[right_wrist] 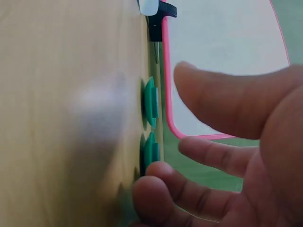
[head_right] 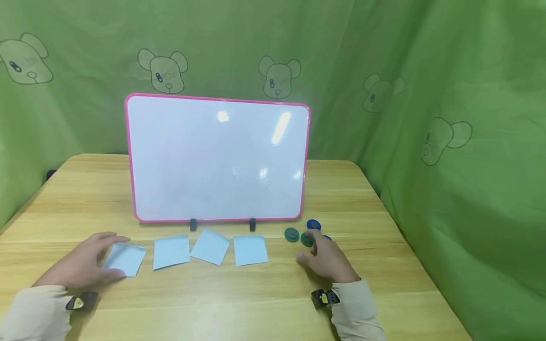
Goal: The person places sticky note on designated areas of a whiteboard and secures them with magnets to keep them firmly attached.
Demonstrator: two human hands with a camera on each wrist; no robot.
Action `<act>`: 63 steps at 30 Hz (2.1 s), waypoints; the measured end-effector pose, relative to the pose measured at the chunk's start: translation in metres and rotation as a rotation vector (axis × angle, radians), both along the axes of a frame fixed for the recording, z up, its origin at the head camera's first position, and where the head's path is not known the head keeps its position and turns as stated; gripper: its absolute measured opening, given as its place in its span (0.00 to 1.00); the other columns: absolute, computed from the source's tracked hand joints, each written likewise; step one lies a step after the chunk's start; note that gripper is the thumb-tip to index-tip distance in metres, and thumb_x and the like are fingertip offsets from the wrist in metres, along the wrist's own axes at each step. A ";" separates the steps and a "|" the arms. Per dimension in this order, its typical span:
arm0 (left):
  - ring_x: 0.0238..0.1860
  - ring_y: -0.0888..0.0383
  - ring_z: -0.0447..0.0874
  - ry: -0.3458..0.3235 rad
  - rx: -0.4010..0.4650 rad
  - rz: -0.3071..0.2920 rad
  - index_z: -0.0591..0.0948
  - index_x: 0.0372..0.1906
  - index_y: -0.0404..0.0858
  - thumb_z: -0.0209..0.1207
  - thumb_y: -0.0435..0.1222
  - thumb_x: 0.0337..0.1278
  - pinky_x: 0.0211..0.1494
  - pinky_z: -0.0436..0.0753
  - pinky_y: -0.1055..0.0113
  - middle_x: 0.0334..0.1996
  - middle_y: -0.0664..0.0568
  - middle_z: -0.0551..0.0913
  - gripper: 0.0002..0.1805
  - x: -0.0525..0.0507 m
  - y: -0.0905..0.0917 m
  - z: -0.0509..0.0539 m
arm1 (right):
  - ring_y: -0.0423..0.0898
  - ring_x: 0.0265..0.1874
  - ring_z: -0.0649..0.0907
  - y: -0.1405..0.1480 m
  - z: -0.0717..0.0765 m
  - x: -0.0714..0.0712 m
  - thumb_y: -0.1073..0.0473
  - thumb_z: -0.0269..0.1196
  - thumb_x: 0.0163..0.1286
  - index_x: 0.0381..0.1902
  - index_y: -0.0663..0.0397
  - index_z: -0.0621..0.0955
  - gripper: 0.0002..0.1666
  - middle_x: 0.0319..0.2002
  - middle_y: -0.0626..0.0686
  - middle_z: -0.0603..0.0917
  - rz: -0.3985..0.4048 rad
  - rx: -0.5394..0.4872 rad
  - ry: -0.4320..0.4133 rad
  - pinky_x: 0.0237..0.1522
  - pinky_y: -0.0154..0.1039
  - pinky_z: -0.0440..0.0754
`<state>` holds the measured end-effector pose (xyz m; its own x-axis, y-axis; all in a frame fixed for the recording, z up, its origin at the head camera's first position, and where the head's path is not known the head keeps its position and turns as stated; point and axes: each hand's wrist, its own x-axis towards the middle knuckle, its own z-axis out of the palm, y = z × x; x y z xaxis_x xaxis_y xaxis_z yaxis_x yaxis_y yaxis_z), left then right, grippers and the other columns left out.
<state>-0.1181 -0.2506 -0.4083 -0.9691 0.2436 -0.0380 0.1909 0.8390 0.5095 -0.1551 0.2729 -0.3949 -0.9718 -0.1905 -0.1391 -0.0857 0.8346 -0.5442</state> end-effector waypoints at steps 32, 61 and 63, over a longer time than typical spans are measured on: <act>0.45 0.39 0.71 0.031 0.068 0.035 0.76 0.29 0.46 0.72 0.28 0.32 0.45 0.75 0.41 0.45 0.40 0.76 0.18 -0.003 0.009 -0.002 | 0.73 0.60 0.68 -0.001 -0.007 -0.002 0.50 0.64 0.66 0.60 0.64 0.76 0.31 0.63 0.75 0.65 -0.014 0.086 0.093 0.56 0.69 0.68; 0.43 0.46 0.76 0.059 0.113 0.076 0.81 0.50 0.36 0.69 0.25 0.42 0.46 0.79 0.48 0.50 0.39 0.76 0.24 -0.004 0.010 0.004 | 0.70 0.62 0.67 -0.002 -0.005 -0.003 0.54 0.65 0.66 0.56 0.66 0.76 0.27 0.62 0.70 0.71 -0.001 0.099 0.093 0.61 0.66 0.65; 0.40 0.48 0.76 0.079 0.123 0.070 0.81 0.49 0.37 0.69 0.25 0.42 0.43 0.79 0.52 0.51 0.40 0.77 0.23 -0.003 0.011 0.004 | 0.70 0.62 0.67 -0.002 -0.004 -0.002 0.53 0.65 0.66 0.56 0.65 0.76 0.26 0.61 0.69 0.72 -0.001 0.100 0.081 0.61 0.66 0.65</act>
